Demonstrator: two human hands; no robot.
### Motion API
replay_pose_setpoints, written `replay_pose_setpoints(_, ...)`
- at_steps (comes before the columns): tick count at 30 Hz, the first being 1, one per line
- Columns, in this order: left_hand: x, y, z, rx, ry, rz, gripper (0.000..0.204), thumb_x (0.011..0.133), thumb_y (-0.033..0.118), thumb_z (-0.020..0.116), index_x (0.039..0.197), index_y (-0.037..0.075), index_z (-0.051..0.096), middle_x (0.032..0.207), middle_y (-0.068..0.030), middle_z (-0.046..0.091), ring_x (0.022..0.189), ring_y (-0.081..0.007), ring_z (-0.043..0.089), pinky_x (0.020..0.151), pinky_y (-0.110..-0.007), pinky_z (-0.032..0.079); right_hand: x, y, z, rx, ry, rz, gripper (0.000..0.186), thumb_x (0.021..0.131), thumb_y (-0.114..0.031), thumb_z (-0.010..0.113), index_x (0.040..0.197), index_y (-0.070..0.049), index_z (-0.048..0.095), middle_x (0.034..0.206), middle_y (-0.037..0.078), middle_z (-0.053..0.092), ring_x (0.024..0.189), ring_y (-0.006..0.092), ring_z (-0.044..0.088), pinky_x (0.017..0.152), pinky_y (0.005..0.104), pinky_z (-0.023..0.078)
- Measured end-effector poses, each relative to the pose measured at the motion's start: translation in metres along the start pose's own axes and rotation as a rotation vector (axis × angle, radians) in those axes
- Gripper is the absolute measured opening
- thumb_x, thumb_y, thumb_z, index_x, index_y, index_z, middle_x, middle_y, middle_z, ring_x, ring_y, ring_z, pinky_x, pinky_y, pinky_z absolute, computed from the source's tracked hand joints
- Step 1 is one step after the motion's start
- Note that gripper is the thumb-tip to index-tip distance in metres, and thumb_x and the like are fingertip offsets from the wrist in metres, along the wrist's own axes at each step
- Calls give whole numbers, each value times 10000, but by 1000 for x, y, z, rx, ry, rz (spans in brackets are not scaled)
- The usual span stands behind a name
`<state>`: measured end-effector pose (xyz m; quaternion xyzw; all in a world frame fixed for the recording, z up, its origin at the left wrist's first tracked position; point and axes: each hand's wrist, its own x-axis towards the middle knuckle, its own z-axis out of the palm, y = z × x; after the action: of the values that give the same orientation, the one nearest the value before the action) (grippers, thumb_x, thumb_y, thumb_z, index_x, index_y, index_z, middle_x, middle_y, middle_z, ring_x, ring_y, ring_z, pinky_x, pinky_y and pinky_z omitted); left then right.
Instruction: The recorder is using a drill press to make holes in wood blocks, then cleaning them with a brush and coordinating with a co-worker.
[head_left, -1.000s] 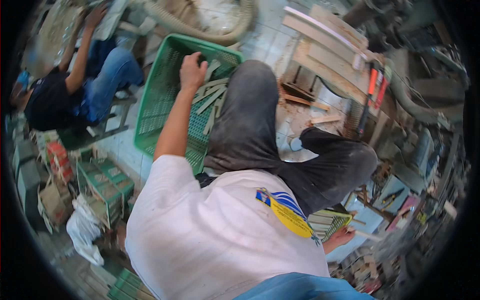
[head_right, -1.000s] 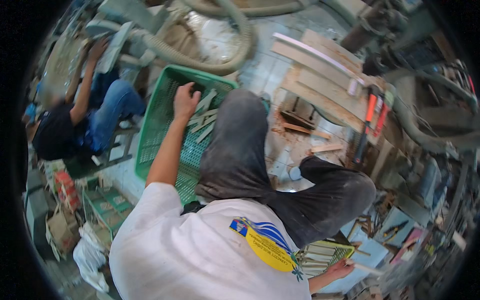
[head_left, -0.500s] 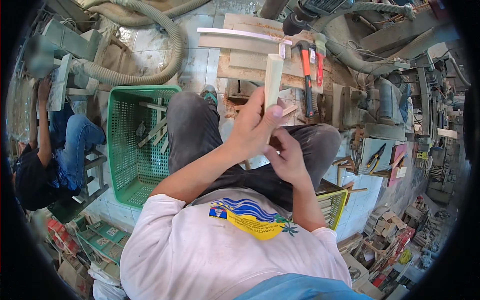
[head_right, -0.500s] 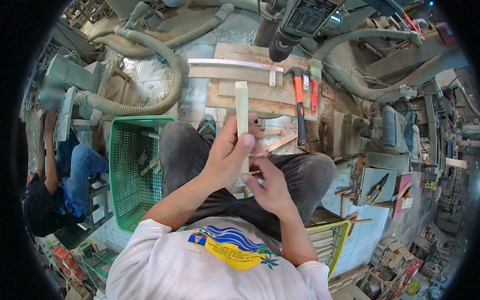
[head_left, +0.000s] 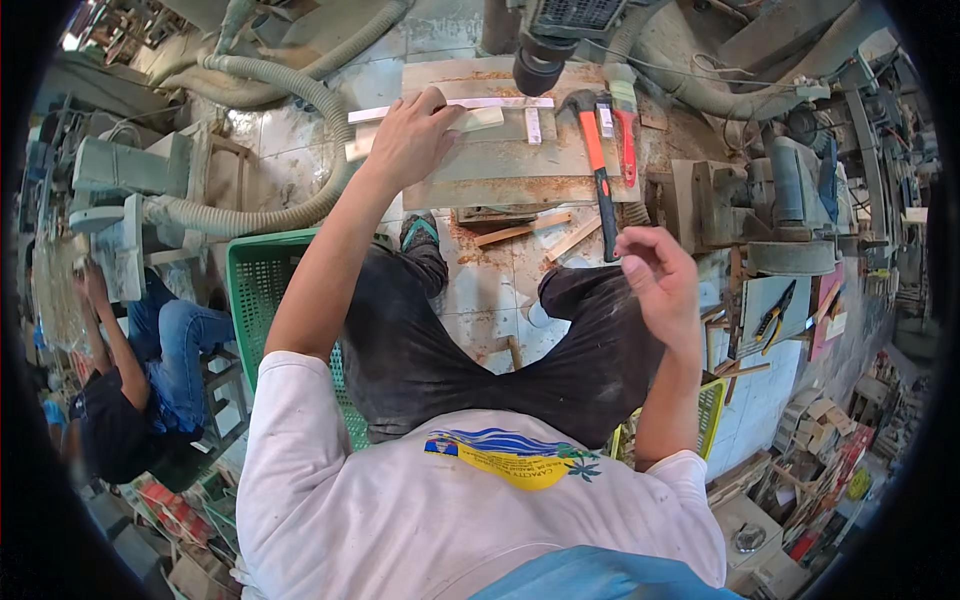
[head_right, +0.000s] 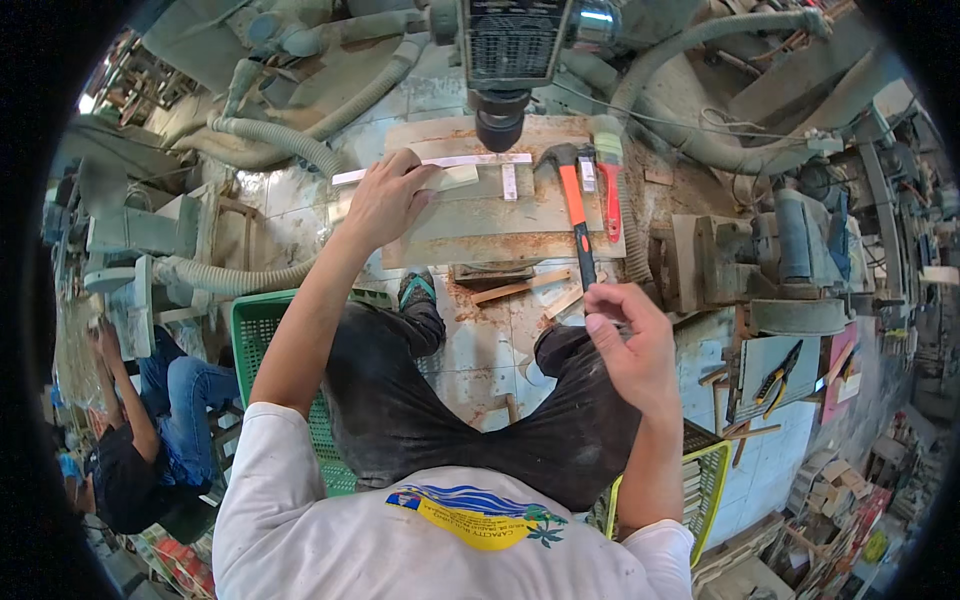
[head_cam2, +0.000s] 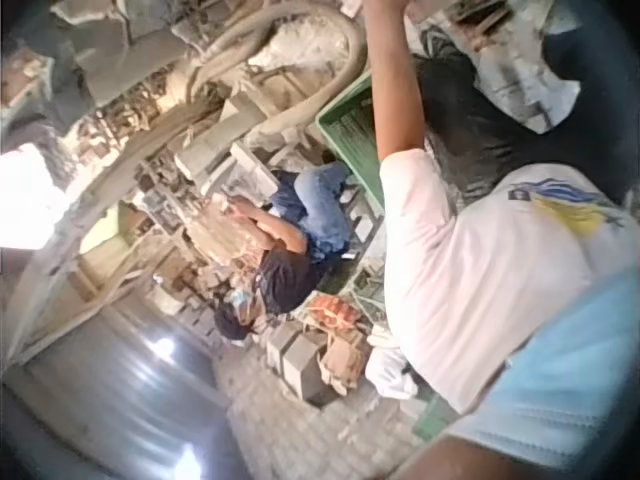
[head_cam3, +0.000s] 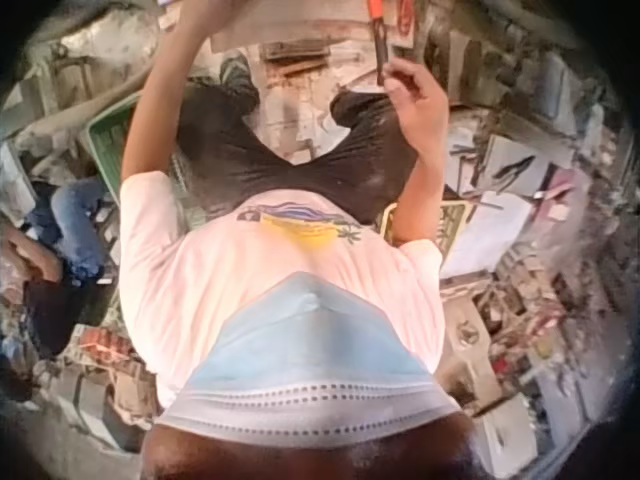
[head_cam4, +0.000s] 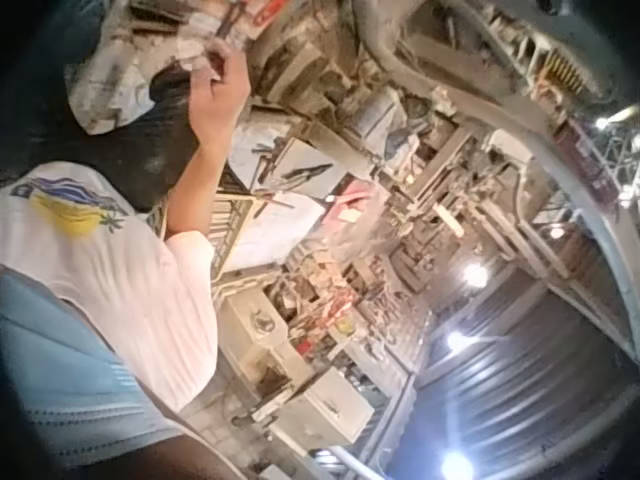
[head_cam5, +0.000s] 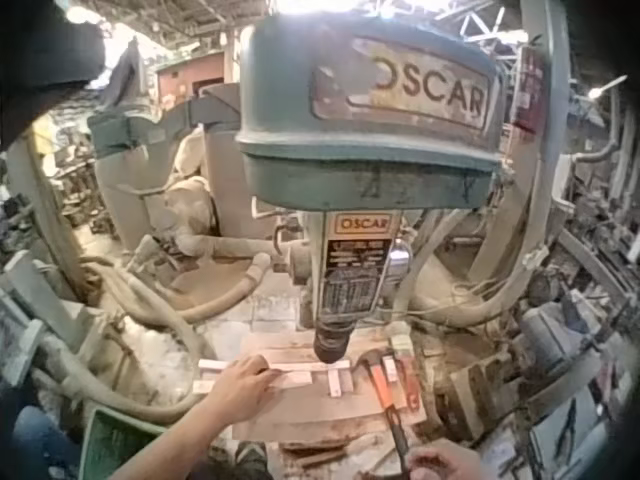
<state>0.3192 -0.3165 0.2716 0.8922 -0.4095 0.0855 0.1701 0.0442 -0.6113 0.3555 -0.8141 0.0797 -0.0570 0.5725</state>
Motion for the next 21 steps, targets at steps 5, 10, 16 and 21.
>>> replay_pose_setpoints(5, 20, 6, 24, 25, 105, 43, 383, 882, 183, 779, 1261, 120, 777, 1138, -71, 619, 1142, -273, 604, 990, -437, 460, 19, -5, -23, -13, 48, -30, 328, 1024, -183, 751, 1248, 45, 678, 1107, 93, 710, 1040, 162, 686, 958, 309, 544)
replay_pose_setpoints(10, 31, 17, 32, -58, 58, -17, 379, 870, 199, 787, 1247, 159, 790, 1185, -50, 633, 1182, -270, 593, 1040, -452, 434, 38, -19, -35, -19, -2, -77, 355, 1027, -206, 753, 1262, 48, 674, 1117, 97, 706, 1047, 163, 684, 952, 305, 542)
replay_pose_setpoints(16, 42, 32, 38, -169, -4, -161, 362, 879, 206, 778, 1238, 158, 786, 1267, -73, 689, 1202, -302, 615, 1065, -468, 422, 91, -61, -61, -134, 75, -398, 300, 1001, -185, 783, 1231, -2, 716, 1193, 77, 724, 1057, 158, 695, 917, 300, 543)
replay_pose_setpoints(21, 43, 37, 38, -172, -11, -256, 330, 887, 211, 776, 1211, 150, 783, 1292, -89, 708, 1219, -314, 640, 1064, -462, 413, 211, -141, -81, -138, 533, -756, 360, 1073, -334, 641, 1305, -62, 679, 1077, 76, 760, 971, 161, 715, 833, 304, 545)
